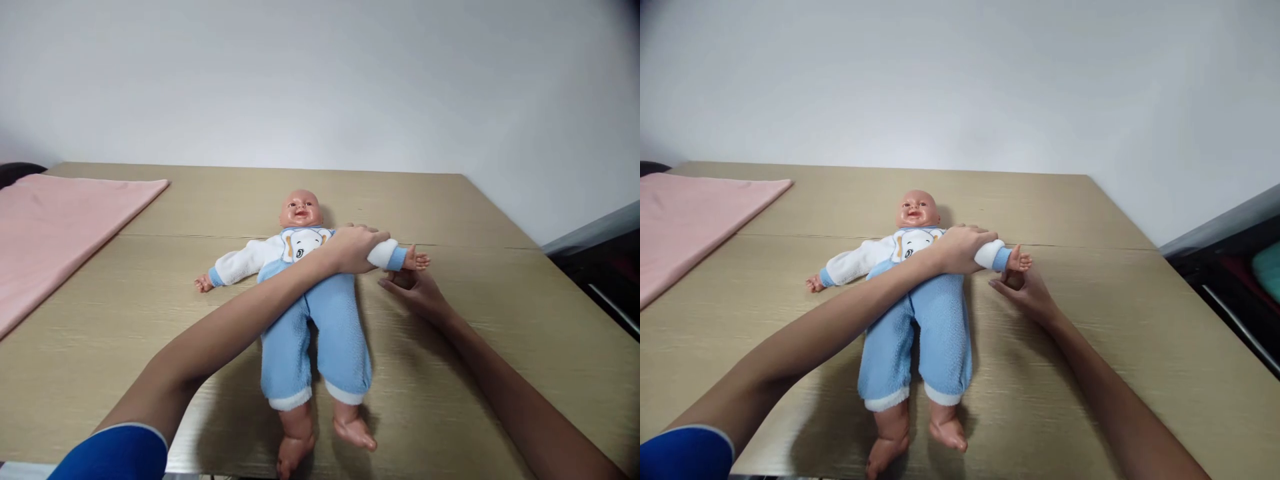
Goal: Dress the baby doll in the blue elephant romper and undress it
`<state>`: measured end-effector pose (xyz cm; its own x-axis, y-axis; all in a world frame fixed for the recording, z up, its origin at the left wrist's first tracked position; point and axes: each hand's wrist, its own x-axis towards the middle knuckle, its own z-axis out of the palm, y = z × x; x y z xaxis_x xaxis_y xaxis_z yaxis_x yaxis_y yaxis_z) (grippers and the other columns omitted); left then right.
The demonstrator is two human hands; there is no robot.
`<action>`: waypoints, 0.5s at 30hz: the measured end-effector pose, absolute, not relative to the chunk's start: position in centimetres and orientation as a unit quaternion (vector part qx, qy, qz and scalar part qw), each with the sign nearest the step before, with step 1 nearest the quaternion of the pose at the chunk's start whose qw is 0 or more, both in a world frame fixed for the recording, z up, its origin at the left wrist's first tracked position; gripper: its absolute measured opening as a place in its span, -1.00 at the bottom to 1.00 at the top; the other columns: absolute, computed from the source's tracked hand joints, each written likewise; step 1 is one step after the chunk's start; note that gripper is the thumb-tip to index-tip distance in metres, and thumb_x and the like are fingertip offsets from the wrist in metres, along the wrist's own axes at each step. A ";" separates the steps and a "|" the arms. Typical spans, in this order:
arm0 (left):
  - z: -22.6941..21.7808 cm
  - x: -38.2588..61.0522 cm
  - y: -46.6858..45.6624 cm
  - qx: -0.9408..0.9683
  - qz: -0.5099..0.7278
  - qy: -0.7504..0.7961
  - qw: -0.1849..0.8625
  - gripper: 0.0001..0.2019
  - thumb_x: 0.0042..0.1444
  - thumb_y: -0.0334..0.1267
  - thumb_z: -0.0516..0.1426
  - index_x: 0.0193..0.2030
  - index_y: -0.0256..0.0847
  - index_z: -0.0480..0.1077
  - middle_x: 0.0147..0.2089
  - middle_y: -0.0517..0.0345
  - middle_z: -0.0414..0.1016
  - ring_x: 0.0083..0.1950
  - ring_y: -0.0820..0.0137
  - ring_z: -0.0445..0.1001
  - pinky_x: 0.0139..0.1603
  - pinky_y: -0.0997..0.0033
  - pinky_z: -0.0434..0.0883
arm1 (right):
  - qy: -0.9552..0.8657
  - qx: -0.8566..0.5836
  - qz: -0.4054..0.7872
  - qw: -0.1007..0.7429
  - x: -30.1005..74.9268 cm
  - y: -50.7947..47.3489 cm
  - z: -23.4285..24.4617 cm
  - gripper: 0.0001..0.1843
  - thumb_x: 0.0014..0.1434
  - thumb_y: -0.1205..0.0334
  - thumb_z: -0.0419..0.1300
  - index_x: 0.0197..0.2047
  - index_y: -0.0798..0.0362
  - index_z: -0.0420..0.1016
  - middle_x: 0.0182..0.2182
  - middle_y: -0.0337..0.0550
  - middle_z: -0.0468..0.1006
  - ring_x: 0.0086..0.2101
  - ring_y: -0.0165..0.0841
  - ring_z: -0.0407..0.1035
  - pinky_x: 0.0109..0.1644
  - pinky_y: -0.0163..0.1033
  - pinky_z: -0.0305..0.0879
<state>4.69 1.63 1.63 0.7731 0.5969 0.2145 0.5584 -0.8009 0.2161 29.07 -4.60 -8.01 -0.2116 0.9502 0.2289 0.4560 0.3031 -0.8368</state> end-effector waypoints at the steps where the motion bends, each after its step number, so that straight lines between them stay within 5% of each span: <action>1: 1.9 4.7 1.7 0.937 0.151 0.308 0.074 -0.67 0.33 -0.11 0.25 0.15 -0.20 0.53 0.11 -0.09 0.73 0.10 0.01 0.71 -0.07 0.16 0.49 | -0.728 -0.496 0.296 0.369 28.9 -4.7 -7.9 -0.51 0.26 -0.31 0.45 -0.16 -0.06 0.50 -0.29 -0.11 0.63 -0.25 -0.14 0.54 -0.13 -0.02 0.59; 7: 3.5 4.4 2.0 0.896 0.289 0.330 0.074 -0.65 0.36 -0.06 0.27 0.16 -0.20 0.57 0.05 -0.05 0.75 0.06 0.06 0.72 -0.09 0.22 0.47 | -0.831 -0.428 0.195 0.299 27.7 -5.4 -6.6 -0.81 0.45 -0.02 0.32 -0.04 -0.11 0.59 -0.13 -0.08 0.72 -0.13 -0.10 0.57 0.06 0.07 0.51; 12: 4.0 4.6 3.0 0.814 0.462 0.348 0.060 -0.65 0.32 0.00 0.34 0.10 -0.17 0.56 -0.04 0.00 0.71 0.06 0.06 0.67 0.10 0.12 0.53 | -0.830 -0.427 0.204 0.295 27.5 -5.6 -6.0 -0.86 0.50 0.07 0.22 -0.06 -0.10 0.58 -0.19 -0.08 0.67 -0.16 -0.10 0.55 0.00 0.04 0.49; 15: 4.0 4.8 3.5 0.717 0.589 0.372 0.026 -0.65 0.34 0.09 0.36 -0.01 -0.13 0.53 0.09 -0.03 0.62 0.18 0.06 0.59 0.29 0.00 0.52 | -0.829 -0.429 0.216 0.287 27.7 -5.4 -6.2 -0.84 0.48 0.06 0.21 -0.07 -0.09 0.58 -0.17 -0.05 0.67 -0.14 -0.06 0.55 -0.02 0.07 0.49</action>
<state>4.75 3.49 3.99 0.0289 0.5642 0.8251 0.5024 -0.7218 0.4760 27.70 -5.45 -6.15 -0.4679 0.8347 0.2904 0.5867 0.5391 -0.6043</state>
